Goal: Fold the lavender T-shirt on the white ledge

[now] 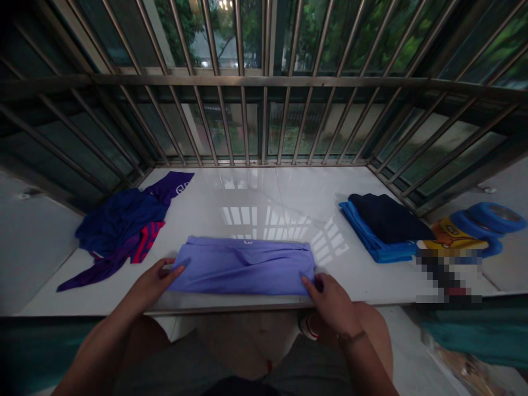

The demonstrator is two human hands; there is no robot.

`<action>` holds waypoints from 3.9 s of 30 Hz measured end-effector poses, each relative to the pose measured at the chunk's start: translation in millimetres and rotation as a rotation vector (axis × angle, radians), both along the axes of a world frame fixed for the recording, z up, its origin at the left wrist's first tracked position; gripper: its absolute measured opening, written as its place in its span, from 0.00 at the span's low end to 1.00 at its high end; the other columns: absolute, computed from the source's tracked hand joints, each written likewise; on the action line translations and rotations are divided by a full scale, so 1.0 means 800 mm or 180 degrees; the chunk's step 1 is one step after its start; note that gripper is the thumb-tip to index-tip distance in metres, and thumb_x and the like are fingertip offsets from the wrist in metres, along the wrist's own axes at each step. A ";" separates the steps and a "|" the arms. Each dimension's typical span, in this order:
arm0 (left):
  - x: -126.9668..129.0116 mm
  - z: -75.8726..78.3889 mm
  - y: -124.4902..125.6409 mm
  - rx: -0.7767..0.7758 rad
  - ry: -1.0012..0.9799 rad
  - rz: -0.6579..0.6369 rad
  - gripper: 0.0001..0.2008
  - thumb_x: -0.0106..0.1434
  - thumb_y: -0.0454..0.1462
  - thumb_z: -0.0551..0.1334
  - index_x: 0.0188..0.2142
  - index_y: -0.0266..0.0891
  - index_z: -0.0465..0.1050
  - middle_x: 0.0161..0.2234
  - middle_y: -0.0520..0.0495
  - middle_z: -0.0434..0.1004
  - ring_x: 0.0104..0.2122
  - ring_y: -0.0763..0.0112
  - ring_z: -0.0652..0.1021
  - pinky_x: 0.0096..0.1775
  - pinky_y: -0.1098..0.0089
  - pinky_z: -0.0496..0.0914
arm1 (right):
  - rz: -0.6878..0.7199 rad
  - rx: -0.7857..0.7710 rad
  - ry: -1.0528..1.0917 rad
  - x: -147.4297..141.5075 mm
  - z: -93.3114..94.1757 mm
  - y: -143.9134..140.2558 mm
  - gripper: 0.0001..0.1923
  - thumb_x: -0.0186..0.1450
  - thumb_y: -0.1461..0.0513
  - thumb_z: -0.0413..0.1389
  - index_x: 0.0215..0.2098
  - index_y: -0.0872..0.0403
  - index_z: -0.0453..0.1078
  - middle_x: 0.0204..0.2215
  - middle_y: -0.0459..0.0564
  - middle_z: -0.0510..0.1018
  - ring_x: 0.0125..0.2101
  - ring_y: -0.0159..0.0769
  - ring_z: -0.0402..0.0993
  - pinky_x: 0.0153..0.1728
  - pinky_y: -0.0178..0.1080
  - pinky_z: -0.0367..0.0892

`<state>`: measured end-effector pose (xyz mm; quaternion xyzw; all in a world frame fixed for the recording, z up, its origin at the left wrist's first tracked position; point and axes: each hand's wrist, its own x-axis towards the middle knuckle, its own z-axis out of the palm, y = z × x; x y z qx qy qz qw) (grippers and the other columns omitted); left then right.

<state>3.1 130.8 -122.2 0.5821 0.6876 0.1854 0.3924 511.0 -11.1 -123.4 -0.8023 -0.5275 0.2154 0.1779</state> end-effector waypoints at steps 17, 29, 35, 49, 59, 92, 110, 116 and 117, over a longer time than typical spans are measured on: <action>0.009 -0.028 -0.078 0.1073 0.0655 0.0010 0.25 0.73 0.57 0.59 0.57 0.44 0.72 0.37 0.47 0.83 0.35 0.56 0.84 0.38 0.60 0.77 | 0.0060 0.0542 -0.0883 0.021 0.007 -0.054 0.20 0.77 0.45 0.49 0.43 0.48 0.74 0.42 0.60 0.82 0.41 0.54 0.81 0.43 0.53 0.74; 0.040 -0.022 0.042 0.2015 0.1042 -0.1444 0.16 0.74 0.49 0.62 0.45 0.44 0.84 0.42 0.40 0.87 0.45 0.48 0.82 0.54 0.50 0.74 | 0.1864 0.0964 -0.1133 0.012 0.002 0.081 0.15 0.78 0.56 0.53 0.55 0.51 0.78 0.48 0.57 0.84 0.51 0.52 0.79 0.57 0.55 0.73; 0.038 0.004 0.033 0.2288 0.0736 -0.1165 0.17 0.76 0.51 0.61 0.40 0.44 0.83 0.38 0.43 0.86 0.42 0.53 0.82 0.50 0.56 0.73 | 0.1631 0.1039 -0.0622 0.033 0.008 0.074 0.16 0.79 0.51 0.51 0.43 0.50 0.76 0.40 0.56 0.82 0.42 0.48 0.78 0.49 0.49 0.73; 0.044 -0.039 0.055 0.1960 0.0657 -0.0926 0.21 0.76 0.53 0.57 0.40 0.44 0.82 0.40 0.42 0.87 0.42 0.54 0.85 0.51 0.57 0.76 | 0.1699 0.0862 -0.0390 0.061 0.024 0.078 0.20 0.75 0.44 0.59 0.41 0.49 0.80 0.37 0.54 0.82 0.42 0.48 0.77 0.49 0.49 0.72; 0.044 -0.043 0.049 0.2124 0.0797 -0.0908 0.20 0.77 0.52 0.57 0.41 0.43 0.82 0.41 0.42 0.87 0.42 0.53 0.85 0.52 0.56 0.76 | 0.1769 0.0927 0.0163 0.047 0.073 0.085 0.15 0.73 0.48 0.60 0.34 0.48 0.69 0.38 0.51 0.80 0.42 0.45 0.76 0.46 0.45 0.72; 0.044 -0.053 0.052 0.2270 0.0972 -0.0929 0.20 0.78 0.51 0.56 0.42 0.43 0.81 0.40 0.43 0.86 0.42 0.52 0.85 0.50 0.54 0.76 | 0.1998 0.0541 -0.0897 0.061 0.049 0.073 0.18 0.67 0.63 0.63 0.56 0.51 0.74 0.44 0.54 0.82 0.46 0.47 0.77 0.50 0.47 0.71; 0.044 -0.054 0.052 0.2311 0.0995 -0.0888 0.20 0.77 0.52 0.57 0.41 0.44 0.81 0.39 0.43 0.86 0.41 0.52 0.85 0.49 0.54 0.77 | 0.2304 0.0903 0.0512 0.058 0.101 0.072 0.18 0.68 0.51 0.69 0.33 0.49 0.67 0.44 0.51 0.77 0.45 0.41 0.76 0.47 0.43 0.74; 0.043 -0.056 0.052 0.2278 0.1020 -0.0912 0.20 0.78 0.52 0.56 0.42 0.44 0.81 0.40 0.43 0.86 0.42 0.53 0.85 0.51 0.53 0.76 | 0.2313 0.1063 0.0620 0.066 0.117 0.056 0.12 0.71 0.52 0.68 0.37 0.49 0.75 0.48 0.53 0.80 0.49 0.42 0.79 0.52 0.45 0.75; 0.043 -0.056 0.052 0.2271 0.1014 -0.0912 0.20 0.78 0.52 0.56 0.42 0.44 0.81 0.40 0.43 0.86 0.42 0.53 0.85 0.51 0.54 0.76 | 0.2294 0.1125 0.0601 0.068 0.117 0.054 0.12 0.71 0.52 0.68 0.37 0.49 0.76 0.48 0.53 0.80 0.49 0.43 0.79 0.53 0.45 0.75</action>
